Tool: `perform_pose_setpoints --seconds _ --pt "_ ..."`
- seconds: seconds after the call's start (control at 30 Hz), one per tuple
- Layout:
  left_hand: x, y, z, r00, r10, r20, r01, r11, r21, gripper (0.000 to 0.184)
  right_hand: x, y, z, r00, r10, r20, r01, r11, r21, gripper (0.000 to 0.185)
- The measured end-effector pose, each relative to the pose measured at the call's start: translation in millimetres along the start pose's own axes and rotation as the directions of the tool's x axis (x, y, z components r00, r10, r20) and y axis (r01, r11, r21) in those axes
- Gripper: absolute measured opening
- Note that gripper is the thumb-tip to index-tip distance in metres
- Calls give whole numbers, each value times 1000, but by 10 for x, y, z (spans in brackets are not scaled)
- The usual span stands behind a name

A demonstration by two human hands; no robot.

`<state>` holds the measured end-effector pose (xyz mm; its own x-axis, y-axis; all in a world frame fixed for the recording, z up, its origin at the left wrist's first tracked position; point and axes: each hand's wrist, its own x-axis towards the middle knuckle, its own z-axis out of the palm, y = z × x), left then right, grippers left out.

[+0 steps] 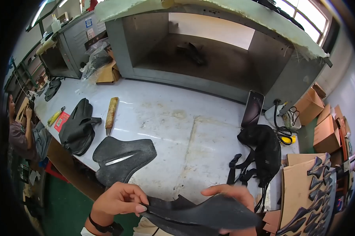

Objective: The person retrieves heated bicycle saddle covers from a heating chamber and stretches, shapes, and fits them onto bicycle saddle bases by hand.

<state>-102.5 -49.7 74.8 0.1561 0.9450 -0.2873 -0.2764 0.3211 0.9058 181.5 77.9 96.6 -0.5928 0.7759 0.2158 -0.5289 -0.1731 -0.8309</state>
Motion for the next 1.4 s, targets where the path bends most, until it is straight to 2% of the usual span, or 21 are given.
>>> perform_pose_setpoints --seconds 0.03,0.13,0.2,0.23,0.27,0.33,0.37,0.4,0.47,0.5,0.53,0.6,0.63,0.7,0.8,0.83,0.87,0.93,1.1,1.33,1.4 --pt "27 -26 -30 996 -75 44 78 994 -75 17 -64 -26 77 958 206 -197 -113 909 401 58" --pt "108 -227 -120 987 -122 102 145 954 -262 15 -32 147 -358 985 162 -57 -142 955 259 61" --pt "138 -347 -83 990 -95 106 129 917 -377 14 21 443 -562 968 140 -210 -216 888 -407 46" --pt "173 -379 -47 978 -130 162 191 868 -459 14 -32 439 -520 998 69 -13 -55 638 -768 41" --pt "211 -415 -6 962 -160 222 257 806 -534 14 -44 399 -382 977 89 193 163 268 -950 36" --pt "282 -531 133 948 -140 287 290 755 -588 14 -138 494 -210 968 -15 249 246 240 -939 37" --pt "326 -585 219 933 -119 341 320 706 -632 14 -293 704 -281 935 -251 252 333 368 -868 36" --pt "376 -614 294 916 -91 391 351 655 -669 14 -392 534 106 970 -122 -210 -117 520 -846 27" --pt "389 -529 441 914 -135 382 372 653 -660 14 -596 640 -525 979 -166 122 204 706 -678 26" --pt "360 -468 500 914 -193 356 390 654 -648 14 -391 561 -416 799 -438 412 593 464 -658 23" --pt "349 -449 529 913 -250 324 406 654 -638 14 -303 647 -283 692 -572 440 698 374 -611 31" --pt "316 -562 462 907 -189 377 409 617 -673 13 -642 510 -166 987 -151 58 132 541 -830 24" --pt "309 -618 446 917 -203 342 386 661 -644 18 -433 719 -334 805 -448 389 583 478 -656 31" --pt "293 -665 455 927 -218 305 367 696 -617 23 -664 668 -255 902 -309 300 417 450 -790 34" --pt "285 -518 609 919 10 394 282 683 -674 29 -700 700 -22 931 145 -335 -211 962 -172 21" --pt "265 -400 720 947 -57 316 268 683 -679 18 -421 719 -72 887 -400 230 436 562 -703 24" --pt "263 -331 783 965 -122 233 251 686 -683 7 -446 673 -161 888 -399 228 432 560 -707 24" --pt "267 -369 786 963 -106 248 252 684 -685 9 -533 513 -461 731 -175 659 642 503 -578 31" --pt "240 -336 769 963 -105 248 241 746 -621 11 -397 416 -88 899 22 438 323 643 -694 20" --pt "190 -328 825 983 -69 170 155 810 -565 10 -589 852 176 933 -332 -141 215 826 -520 30" --pt "184 -339 850 982 -95 162 166 844 -510 9 -590 984 -38 865 -502 11 428 725 -539 28"
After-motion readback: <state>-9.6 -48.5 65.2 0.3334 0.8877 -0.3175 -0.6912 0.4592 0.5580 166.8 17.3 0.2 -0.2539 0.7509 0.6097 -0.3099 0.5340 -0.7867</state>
